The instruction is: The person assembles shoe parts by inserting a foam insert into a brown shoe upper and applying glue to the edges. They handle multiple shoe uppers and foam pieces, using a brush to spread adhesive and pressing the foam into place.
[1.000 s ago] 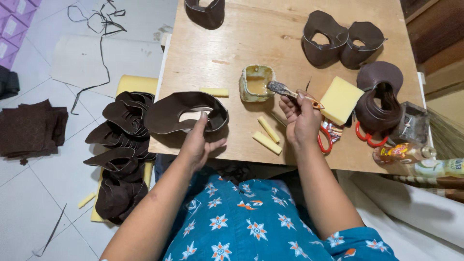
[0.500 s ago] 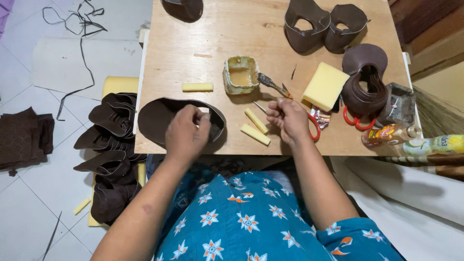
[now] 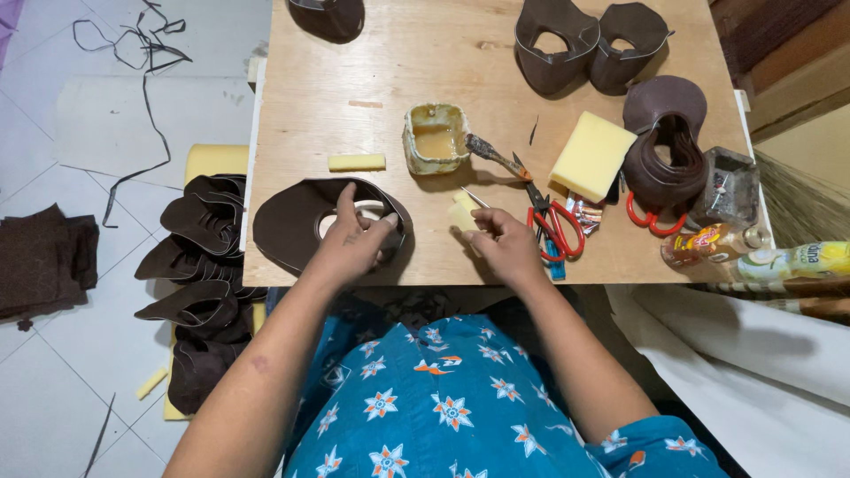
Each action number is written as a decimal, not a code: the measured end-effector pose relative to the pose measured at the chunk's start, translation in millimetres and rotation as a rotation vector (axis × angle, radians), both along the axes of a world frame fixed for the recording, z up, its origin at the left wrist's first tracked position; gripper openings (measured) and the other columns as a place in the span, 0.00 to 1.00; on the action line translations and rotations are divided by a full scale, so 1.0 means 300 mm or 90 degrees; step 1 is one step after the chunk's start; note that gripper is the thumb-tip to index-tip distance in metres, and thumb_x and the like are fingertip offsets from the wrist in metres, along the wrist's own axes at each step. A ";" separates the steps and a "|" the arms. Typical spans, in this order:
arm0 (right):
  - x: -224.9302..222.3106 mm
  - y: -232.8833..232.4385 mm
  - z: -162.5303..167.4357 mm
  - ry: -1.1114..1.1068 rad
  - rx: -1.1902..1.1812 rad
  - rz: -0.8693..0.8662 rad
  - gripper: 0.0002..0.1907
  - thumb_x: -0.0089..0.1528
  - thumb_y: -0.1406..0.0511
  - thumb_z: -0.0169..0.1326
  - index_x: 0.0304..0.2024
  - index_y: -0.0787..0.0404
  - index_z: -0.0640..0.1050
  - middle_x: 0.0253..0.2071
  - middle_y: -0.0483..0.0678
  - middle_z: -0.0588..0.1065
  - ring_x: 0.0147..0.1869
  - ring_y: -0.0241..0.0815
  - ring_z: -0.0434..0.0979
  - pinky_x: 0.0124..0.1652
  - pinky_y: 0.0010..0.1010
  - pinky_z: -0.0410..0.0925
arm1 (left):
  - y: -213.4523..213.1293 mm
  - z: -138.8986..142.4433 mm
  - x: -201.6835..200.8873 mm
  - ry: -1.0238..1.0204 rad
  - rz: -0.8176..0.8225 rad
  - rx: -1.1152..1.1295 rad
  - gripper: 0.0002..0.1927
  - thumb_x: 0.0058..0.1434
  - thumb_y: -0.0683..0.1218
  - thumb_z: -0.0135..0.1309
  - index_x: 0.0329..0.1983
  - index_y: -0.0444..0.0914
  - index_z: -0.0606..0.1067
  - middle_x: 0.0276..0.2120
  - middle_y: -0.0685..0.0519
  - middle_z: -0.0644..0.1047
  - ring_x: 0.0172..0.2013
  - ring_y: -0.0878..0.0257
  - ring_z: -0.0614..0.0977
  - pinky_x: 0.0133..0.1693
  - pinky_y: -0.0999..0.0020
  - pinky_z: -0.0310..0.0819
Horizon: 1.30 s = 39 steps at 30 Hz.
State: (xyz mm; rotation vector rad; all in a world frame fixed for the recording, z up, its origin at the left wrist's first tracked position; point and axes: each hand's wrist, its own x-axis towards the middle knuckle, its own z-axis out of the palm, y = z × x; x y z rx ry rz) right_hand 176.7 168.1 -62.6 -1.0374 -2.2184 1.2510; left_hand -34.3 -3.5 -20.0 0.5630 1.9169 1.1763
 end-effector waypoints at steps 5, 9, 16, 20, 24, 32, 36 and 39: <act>-0.008 0.028 -0.006 0.164 -0.306 -0.014 0.21 0.58 0.70 0.61 0.53 0.69 0.76 0.42 0.42 0.80 0.43 0.29 0.78 0.43 0.21 0.72 | -0.004 -0.042 -0.007 0.388 0.024 0.048 0.30 0.59 0.56 0.61 0.54 0.29 0.69 0.36 0.44 0.80 0.35 0.51 0.83 0.40 0.58 0.77; -0.006 -0.002 -0.014 0.153 -0.317 -0.012 0.21 0.58 0.70 0.63 0.53 0.69 0.76 0.40 0.44 0.78 0.42 0.30 0.77 0.43 0.22 0.72 | 0.001 -0.078 -0.038 0.368 -0.041 -0.081 0.24 0.57 0.58 0.61 0.45 0.35 0.75 0.34 0.43 0.81 0.38 0.47 0.82 0.42 0.53 0.75; -0.057 -0.082 0.001 0.110 -0.333 0.053 0.16 0.61 0.66 0.62 0.49 0.67 0.76 0.36 0.42 0.78 0.38 0.29 0.76 0.39 0.21 0.69 | 0.006 -0.129 -0.018 0.384 -0.041 0.052 0.12 0.64 0.50 0.54 0.45 0.38 0.77 0.33 0.45 0.80 0.37 0.48 0.81 0.41 0.54 0.75; -0.106 -0.092 0.033 0.103 -0.413 0.064 0.14 0.62 0.64 0.59 0.48 0.62 0.75 0.30 0.43 0.75 0.26 0.32 0.72 0.27 0.24 0.67 | 0.071 -0.122 0.042 -0.044 0.041 -0.011 0.10 0.68 0.50 0.49 0.45 0.40 0.72 0.29 0.48 0.77 0.30 0.56 0.79 0.35 0.56 0.78; -0.157 -0.040 0.098 0.139 -0.357 0.012 0.15 0.62 0.64 0.60 0.49 0.63 0.74 0.29 0.42 0.73 0.27 0.30 0.71 0.26 0.25 0.66 | 0.124 -0.106 0.095 -0.367 0.158 0.078 0.11 0.70 0.51 0.45 0.48 0.40 0.68 0.33 0.49 0.74 0.28 0.60 0.77 0.32 0.59 0.82; -0.170 -0.074 0.179 0.186 -0.137 0.138 0.15 0.61 0.65 0.64 0.48 0.62 0.78 0.37 0.44 0.79 0.40 0.31 0.77 0.41 0.24 0.72 | 0.127 -0.168 0.113 -0.119 0.126 0.259 0.21 0.61 0.38 0.54 0.58 0.31 0.67 0.39 0.49 0.77 0.37 0.67 0.78 0.40 0.70 0.74; -0.189 -0.143 0.176 0.080 0.206 0.191 0.08 0.57 0.66 0.64 0.38 0.59 0.80 0.32 0.45 0.79 0.37 0.39 0.79 0.37 0.31 0.71 | 0.111 -0.191 0.124 -0.098 0.116 0.396 0.28 0.57 0.33 0.51 0.63 0.29 0.63 0.45 0.55 0.79 0.45 0.70 0.81 0.46 0.75 0.76; -0.206 -0.142 0.182 0.003 0.475 0.228 0.06 0.53 0.68 0.64 0.31 0.57 0.79 0.27 0.47 0.75 0.36 0.49 0.74 0.34 0.39 0.68 | 0.100 -0.189 0.134 -0.055 0.126 0.285 0.31 0.59 0.35 0.55 0.66 0.30 0.60 0.35 0.52 0.76 0.34 0.67 0.76 0.36 0.70 0.71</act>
